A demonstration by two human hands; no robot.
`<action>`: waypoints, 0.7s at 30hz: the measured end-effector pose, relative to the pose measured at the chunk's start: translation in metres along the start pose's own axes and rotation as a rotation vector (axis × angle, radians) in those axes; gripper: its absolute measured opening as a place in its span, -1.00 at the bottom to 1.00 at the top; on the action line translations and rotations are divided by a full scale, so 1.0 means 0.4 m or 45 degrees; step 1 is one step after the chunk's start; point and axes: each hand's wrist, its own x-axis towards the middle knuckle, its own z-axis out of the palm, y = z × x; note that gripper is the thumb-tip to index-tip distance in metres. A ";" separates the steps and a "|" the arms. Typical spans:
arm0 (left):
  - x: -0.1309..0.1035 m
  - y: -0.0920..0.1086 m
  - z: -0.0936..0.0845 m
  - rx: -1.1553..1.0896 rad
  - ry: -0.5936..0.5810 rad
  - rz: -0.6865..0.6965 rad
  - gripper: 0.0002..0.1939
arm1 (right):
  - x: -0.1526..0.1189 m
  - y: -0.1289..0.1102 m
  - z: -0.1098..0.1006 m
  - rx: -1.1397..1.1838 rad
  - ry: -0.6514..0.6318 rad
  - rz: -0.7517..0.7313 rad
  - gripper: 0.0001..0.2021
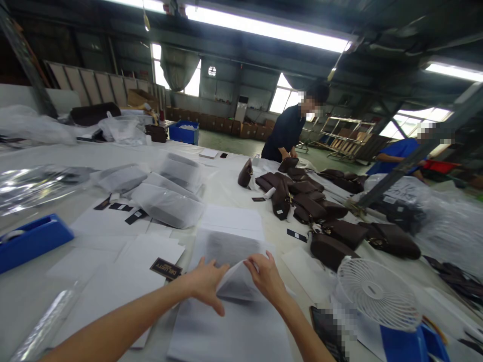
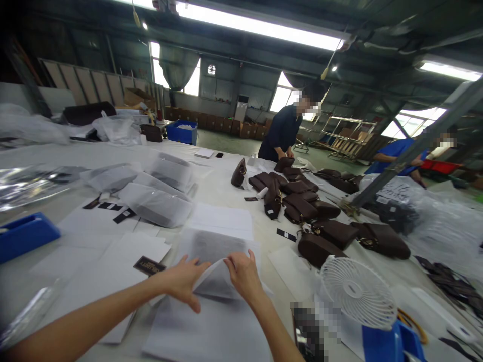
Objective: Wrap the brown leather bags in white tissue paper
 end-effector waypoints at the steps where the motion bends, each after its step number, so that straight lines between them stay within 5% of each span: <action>1: -0.006 0.008 0.011 0.002 0.067 -0.085 -0.41 | 0.011 0.008 0.003 -0.009 -0.010 0.001 -0.74; 4: -0.011 -0.003 0.014 -0.035 0.127 -0.189 -0.76 | 0.047 0.035 0.006 -0.031 -0.086 -0.002 -0.76; 8: -0.001 -0.086 -0.044 -0.155 0.063 -0.177 -0.68 | 0.104 0.084 0.001 -0.066 -0.237 0.014 -0.79; 12: 0.015 -0.150 -0.092 -0.153 0.153 -0.197 -0.64 | 0.147 0.132 0.011 -0.103 -0.351 0.083 -0.82; 17: 0.059 -0.192 -0.097 -0.036 0.290 -0.111 -0.82 | 0.158 0.166 0.040 0.006 -0.380 0.101 -0.81; 21: 0.107 -0.238 -0.089 -0.086 0.210 -0.077 -0.86 | 0.151 0.183 0.056 0.139 -0.330 0.116 -0.79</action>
